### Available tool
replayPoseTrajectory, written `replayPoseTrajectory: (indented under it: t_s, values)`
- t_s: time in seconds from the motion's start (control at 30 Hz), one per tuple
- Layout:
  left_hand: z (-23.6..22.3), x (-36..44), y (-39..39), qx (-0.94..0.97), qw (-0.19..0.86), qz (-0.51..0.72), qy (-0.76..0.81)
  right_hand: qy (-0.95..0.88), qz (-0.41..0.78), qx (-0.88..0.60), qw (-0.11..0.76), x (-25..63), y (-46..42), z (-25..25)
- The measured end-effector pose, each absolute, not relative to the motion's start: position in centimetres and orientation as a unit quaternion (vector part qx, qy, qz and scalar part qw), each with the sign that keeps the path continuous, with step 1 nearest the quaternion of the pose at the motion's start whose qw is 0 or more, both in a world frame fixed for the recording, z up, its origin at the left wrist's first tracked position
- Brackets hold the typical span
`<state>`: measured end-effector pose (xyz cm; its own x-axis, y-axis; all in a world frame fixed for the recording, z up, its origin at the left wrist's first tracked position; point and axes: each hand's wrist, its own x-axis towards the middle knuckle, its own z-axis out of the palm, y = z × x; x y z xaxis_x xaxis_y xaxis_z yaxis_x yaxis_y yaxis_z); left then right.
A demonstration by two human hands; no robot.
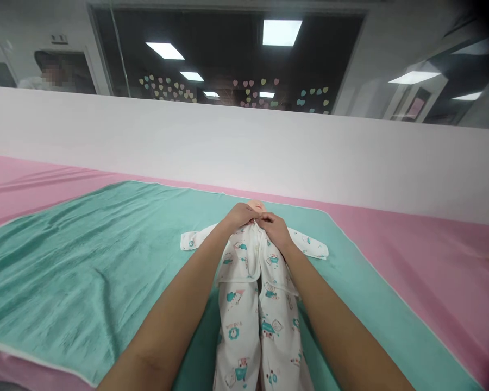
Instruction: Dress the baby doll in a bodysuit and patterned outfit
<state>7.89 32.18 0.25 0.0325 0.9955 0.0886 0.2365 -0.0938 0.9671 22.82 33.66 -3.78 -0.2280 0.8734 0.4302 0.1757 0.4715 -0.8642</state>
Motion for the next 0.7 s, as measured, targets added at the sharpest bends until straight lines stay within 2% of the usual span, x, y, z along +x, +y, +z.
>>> replayPoseTrajectory:
  t_s: [0.37, 0.7]
  values:
    - [0.0, 7.4, 32.4, 0.535, 0.507, 0.469, 0.487, -0.654, 0.413, -0.366, 0.518, 22.7, 34.6, -4.2]
    - [-0.5, 7.1, 32.6, 0.536, 0.504, 0.471, 0.487, -0.663, 0.404, -0.367, 0.513, 22.7, 35.3, -4.7]
